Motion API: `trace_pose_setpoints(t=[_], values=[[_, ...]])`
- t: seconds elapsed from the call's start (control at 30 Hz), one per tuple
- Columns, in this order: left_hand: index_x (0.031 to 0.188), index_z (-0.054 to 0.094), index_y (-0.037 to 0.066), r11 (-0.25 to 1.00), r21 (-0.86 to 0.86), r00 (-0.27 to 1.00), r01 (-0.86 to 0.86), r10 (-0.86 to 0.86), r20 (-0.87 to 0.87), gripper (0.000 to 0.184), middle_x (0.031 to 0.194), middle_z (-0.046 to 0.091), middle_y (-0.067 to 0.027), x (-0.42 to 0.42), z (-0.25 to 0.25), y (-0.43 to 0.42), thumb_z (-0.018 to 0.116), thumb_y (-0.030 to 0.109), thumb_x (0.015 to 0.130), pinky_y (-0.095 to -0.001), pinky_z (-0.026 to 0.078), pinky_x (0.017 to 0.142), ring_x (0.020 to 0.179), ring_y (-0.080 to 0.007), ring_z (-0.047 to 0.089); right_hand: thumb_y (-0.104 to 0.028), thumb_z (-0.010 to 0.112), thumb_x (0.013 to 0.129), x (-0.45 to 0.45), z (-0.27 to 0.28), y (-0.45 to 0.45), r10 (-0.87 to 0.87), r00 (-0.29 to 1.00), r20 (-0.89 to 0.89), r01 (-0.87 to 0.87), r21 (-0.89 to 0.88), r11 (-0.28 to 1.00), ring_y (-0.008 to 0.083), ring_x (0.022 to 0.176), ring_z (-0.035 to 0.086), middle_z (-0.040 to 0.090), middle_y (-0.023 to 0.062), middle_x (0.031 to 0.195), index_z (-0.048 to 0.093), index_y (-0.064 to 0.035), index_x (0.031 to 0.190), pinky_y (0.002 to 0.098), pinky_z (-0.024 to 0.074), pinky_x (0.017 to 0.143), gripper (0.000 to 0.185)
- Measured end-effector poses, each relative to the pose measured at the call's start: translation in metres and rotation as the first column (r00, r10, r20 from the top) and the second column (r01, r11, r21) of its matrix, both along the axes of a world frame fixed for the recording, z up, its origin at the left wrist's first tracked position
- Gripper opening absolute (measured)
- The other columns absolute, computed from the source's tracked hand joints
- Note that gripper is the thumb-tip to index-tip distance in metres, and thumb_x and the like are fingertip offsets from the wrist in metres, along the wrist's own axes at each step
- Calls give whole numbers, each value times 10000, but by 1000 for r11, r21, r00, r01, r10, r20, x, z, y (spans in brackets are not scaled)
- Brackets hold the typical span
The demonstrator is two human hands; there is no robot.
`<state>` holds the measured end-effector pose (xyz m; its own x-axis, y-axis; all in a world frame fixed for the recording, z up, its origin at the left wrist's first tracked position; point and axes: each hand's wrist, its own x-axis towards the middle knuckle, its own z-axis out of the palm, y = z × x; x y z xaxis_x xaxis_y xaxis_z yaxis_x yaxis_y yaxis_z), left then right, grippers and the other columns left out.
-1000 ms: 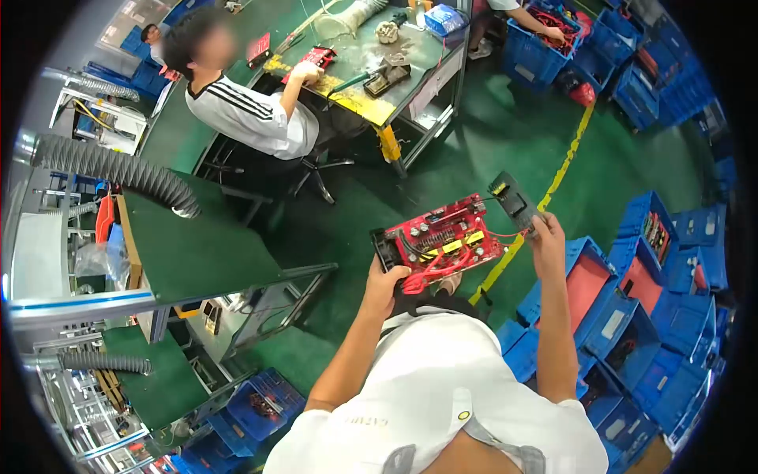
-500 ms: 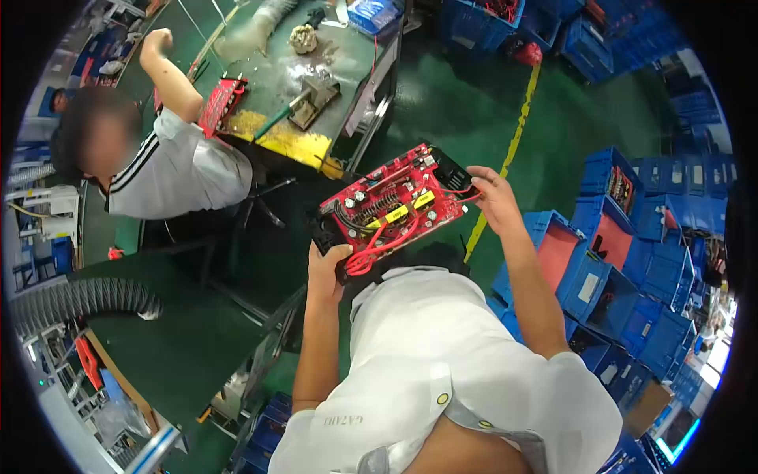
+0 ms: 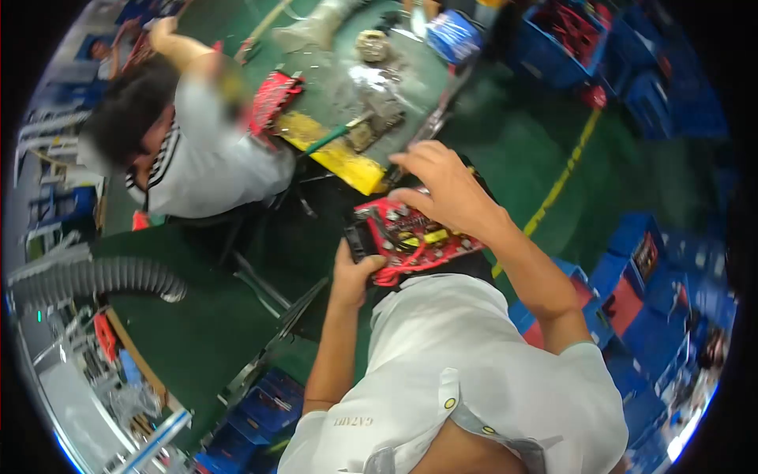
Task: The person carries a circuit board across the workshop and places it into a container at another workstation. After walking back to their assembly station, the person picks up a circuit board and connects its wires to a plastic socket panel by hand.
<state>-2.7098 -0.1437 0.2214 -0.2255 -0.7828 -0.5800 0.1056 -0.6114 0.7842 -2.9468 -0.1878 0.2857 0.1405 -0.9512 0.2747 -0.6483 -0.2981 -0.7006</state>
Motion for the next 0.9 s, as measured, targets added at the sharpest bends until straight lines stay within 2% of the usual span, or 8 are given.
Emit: trace_pose_setpoints(t=[0.07,0.13,0.33,0.37,0.47,0.63,0.77,0.9], values=[[1245,484,9,997,-74,1000,2,-2,-6,624,1040,619,-70,-12,11,-6,674,-37,652,-312,519,821,896,-158,619,-143,688,790,0,-18,-27,143,990,-3,-142,66,988,330,895,555,601,146,863,630,8,861,418,441,778,177],[1288,464,1,998,-47,999,-33,31,-26,661,1058,620,-67,-18,12,-8,667,-55,661,-306,514,834,912,-147,616,-148,682,807,-10,-18,-46,127,989,72,-131,66,989,312,820,584,617,140,807,625,18,807,391,458,750,175],[1240,493,1,988,-65,990,-140,137,-46,602,1034,631,-70,-40,17,-18,669,-39,665,-312,517,838,892,-154,627,-186,682,831,-61,-21,-83,41,904,425,-216,372,903,155,673,599,652,83,733,666,25,863,307,468,647,215],[1216,507,3,985,-86,988,-148,144,-53,580,1015,635,-69,-45,19,-20,670,-32,661,-313,522,828,876,-155,632,-180,681,846,-68,-19,-88,34,902,430,-235,423,875,76,684,569,657,38,723,672,31,871,265,462,644,212],[1195,523,6,979,-96,984,-178,175,-45,570,1008,642,-66,-59,22,-25,688,-25,650,-311,523,826,863,-152,636,-183,678,853,-88,-24,-100,-7,831,557,-316,482,817,66,697,567,656,25,737,676,26,856,249,459,648,208],[1190,531,1,988,-27,985,-150,147,-91,580,1027,644,-60,-69,16,-31,715,-17,641,-302,516,831,874,-143,634,-215,680,860,-102,-33,-107,-7,797,605,-383,512,769,28,542,425,557,-37,613,663,12,801,246,319,479,235],[1184,531,-3,993,6,987,-117,117,-111,576,1026,644,-56,-80,20,-39,720,-9,641,-299,512,833,878,-135,629,-136,653,874,-105,-25,-111,43,882,469,-335,560,758,46,684,530,608,3,719,653,26,812,215,410,617,173],[1181,526,-2,995,21,989,-97,99,-114,579,1011,642,-52,-81,9,-42,727,0,637,-298,512,826,869,-131,623,-167,654,877,-99,-36,-103,46,830,555,-354,463,813,71,689,546,648,35,756,681,33,902,252,448,634,203]])
